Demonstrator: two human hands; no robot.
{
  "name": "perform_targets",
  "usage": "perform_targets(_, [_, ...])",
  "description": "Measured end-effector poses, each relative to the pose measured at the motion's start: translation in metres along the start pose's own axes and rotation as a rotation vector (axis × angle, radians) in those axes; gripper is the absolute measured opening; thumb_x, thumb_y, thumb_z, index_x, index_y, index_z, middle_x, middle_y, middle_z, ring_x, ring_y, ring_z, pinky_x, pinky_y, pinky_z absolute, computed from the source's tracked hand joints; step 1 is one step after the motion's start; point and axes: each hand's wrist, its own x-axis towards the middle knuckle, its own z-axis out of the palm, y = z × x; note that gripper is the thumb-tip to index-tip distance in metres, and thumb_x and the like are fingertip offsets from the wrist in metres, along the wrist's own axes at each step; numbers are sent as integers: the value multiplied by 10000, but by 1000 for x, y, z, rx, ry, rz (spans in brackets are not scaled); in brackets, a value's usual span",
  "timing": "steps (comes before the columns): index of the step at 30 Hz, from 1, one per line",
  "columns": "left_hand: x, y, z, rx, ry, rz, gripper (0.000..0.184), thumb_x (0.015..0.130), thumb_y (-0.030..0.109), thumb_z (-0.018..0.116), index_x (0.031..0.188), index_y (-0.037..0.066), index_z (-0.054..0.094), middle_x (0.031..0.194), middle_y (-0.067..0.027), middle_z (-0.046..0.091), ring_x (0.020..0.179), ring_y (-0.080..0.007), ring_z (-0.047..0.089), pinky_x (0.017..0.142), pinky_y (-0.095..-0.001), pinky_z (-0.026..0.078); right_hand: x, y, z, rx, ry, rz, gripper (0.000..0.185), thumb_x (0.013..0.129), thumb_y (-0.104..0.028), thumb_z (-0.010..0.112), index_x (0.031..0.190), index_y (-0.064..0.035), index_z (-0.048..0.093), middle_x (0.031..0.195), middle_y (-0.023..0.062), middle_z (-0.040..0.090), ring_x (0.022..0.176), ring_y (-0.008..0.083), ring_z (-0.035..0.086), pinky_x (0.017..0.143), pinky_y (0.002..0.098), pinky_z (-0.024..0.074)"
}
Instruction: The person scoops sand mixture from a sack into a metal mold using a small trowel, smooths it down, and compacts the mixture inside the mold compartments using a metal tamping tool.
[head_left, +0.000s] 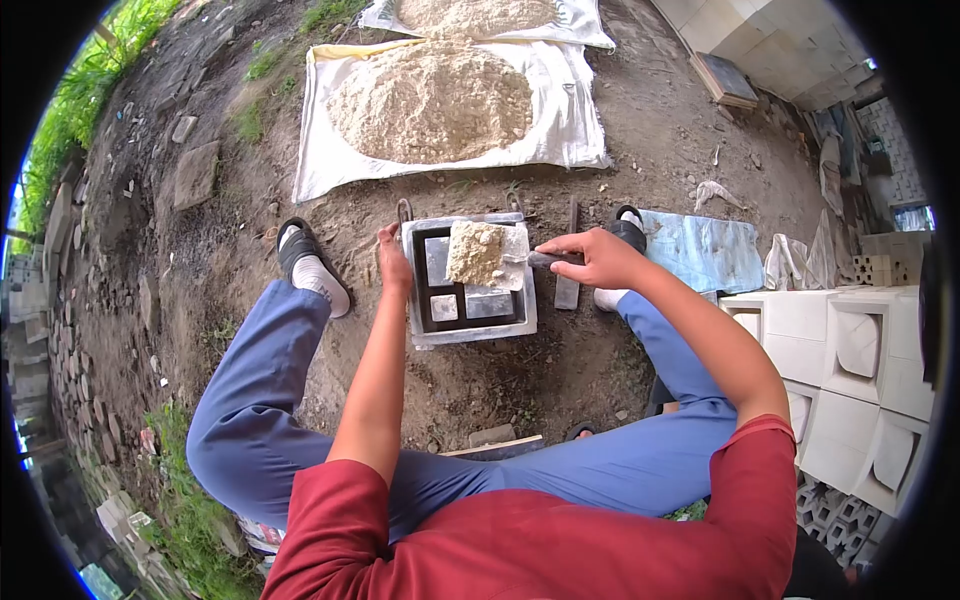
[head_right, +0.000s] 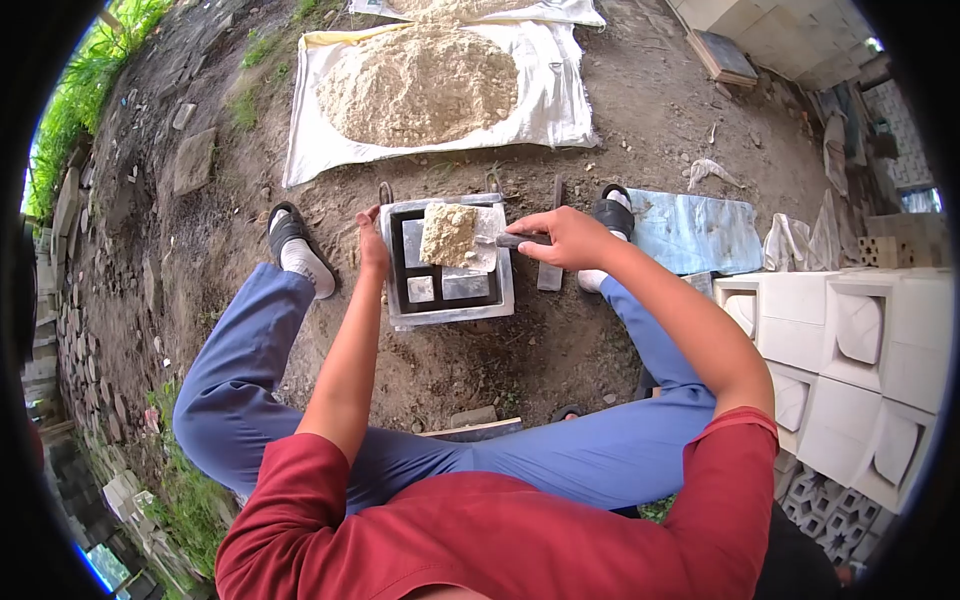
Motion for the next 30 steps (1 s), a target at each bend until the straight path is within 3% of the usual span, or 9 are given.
perform_targets(4, [-5,4,-3,-225,-78,-66,867,1073,681,143,1462,-12,491,1512,-174,498,1424,-286,421,1221,-373,247,16,-6,1,-38,-24,-64,403,942,-340,684,1322,-207,710,1248,116,736,1079,322,716,952,405,549])
perform_targets(10, [-25,40,-3,-459,-180,-154,907,1046,732,154,1568,21,364,1597,-136,409,1478,-267,371,1250,-373,200,44,-19,0,-91,-96,-57,396,936,-338,690,1289,-162,723,1216,140,740,1093,337,704,933,425,555])
perform_targets(16, [-28,43,-5,-367,-234,-57,896,1057,708,150,1603,19,324,1635,-137,376,1514,-267,332,1263,-383,180,50,-25,-6,-73,-118,-57,404,929,-339,707,1289,-158,726,1215,159,736,1110,351,698,956,439,552])
perform_targets(20, [-21,30,-3,-273,-235,32,901,1062,696,148,1581,-6,368,1640,-160,374,1541,-278,297,1273,-393,157,39,-8,-6,-19,-124,-13,401,928,-338,712,1291,-169,729,1188,148,746,1068,311,711,920,401,551])
perform_targets(22, [-25,42,-4,-258,-267,1,980,1015,770,190,1608,0,307,1643,-150,358,1508,-241,336,1259,-374,195,28,-3,-5,-12,-107,-2,402,927,-339,715,1291,-169,729,1182,144,748,1052,288,713,920,385,545])
perform_targets(30, [-21,37,-3,-102,-233,137,1003,1012,772,159,1577,-34,355,1651,-185,344,1559,-284,262,1275,-384,131,14,4,-10,67,-93,25,396,924,-274,725,1301,-152,725,1226,126,745,1098,275,711,972,390,540])
